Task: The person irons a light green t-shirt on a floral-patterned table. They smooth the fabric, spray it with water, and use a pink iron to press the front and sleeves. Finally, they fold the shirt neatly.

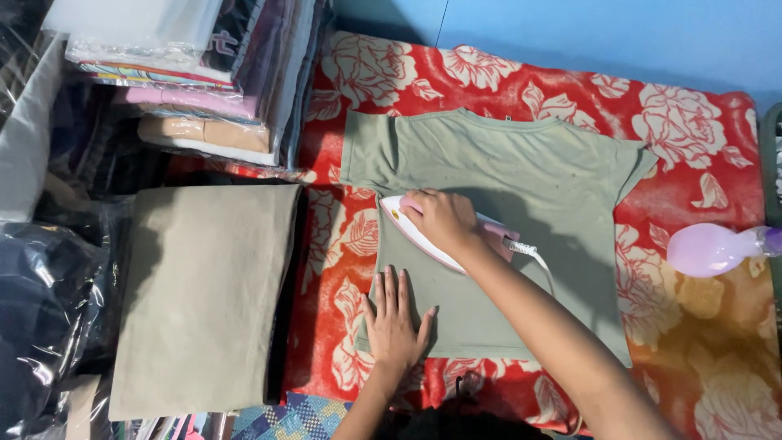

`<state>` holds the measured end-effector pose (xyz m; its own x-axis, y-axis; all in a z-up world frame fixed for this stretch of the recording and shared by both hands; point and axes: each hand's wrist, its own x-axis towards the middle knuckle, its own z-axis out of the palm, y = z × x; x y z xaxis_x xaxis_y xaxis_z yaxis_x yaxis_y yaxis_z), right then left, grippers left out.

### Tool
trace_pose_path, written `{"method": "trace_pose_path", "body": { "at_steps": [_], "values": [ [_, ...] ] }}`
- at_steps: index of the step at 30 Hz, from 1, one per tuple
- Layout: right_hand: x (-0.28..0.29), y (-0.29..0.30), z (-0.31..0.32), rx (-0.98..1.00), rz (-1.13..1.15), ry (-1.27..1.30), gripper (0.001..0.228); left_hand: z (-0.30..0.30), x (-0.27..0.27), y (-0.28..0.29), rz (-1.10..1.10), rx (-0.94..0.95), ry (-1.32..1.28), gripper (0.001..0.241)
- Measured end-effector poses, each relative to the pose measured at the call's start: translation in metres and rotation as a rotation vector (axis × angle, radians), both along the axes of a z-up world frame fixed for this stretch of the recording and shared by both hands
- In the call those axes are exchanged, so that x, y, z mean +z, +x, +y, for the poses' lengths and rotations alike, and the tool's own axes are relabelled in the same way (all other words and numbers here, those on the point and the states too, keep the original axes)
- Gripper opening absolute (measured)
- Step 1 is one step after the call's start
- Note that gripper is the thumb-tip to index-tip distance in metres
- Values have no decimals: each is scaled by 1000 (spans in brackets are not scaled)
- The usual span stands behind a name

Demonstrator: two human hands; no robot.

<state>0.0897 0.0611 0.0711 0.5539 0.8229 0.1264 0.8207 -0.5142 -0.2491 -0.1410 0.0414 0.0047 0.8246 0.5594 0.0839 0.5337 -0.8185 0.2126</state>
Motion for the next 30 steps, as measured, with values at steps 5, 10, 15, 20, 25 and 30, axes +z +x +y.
{"method": "trace_pose_path", "body": {
  "at_steps": [5,10,15,20,25,30],
  "values": [
    [-2,-7,-25,85,53,-90,40,3,2,-7,-12,-20,-52,87],
    [17,6,-16,-150,121,-153,22,7,4,-27,-40,-37,-23,86],
    [32,-29,-52,-31,339,-183,33,12,-3,-45,-69,-26,-69,89],
    [19,-23,-74,91,291,-113,16,17,-1,-49,-322,-13,-364,78],
    [26,-20,-48,-354,264,-229,41,21,0,-58,-565,2,-520,69],
    [30,-112,-63,102,283,7,12,23,12,-56,-731,25,-568,70]
  ]
}}
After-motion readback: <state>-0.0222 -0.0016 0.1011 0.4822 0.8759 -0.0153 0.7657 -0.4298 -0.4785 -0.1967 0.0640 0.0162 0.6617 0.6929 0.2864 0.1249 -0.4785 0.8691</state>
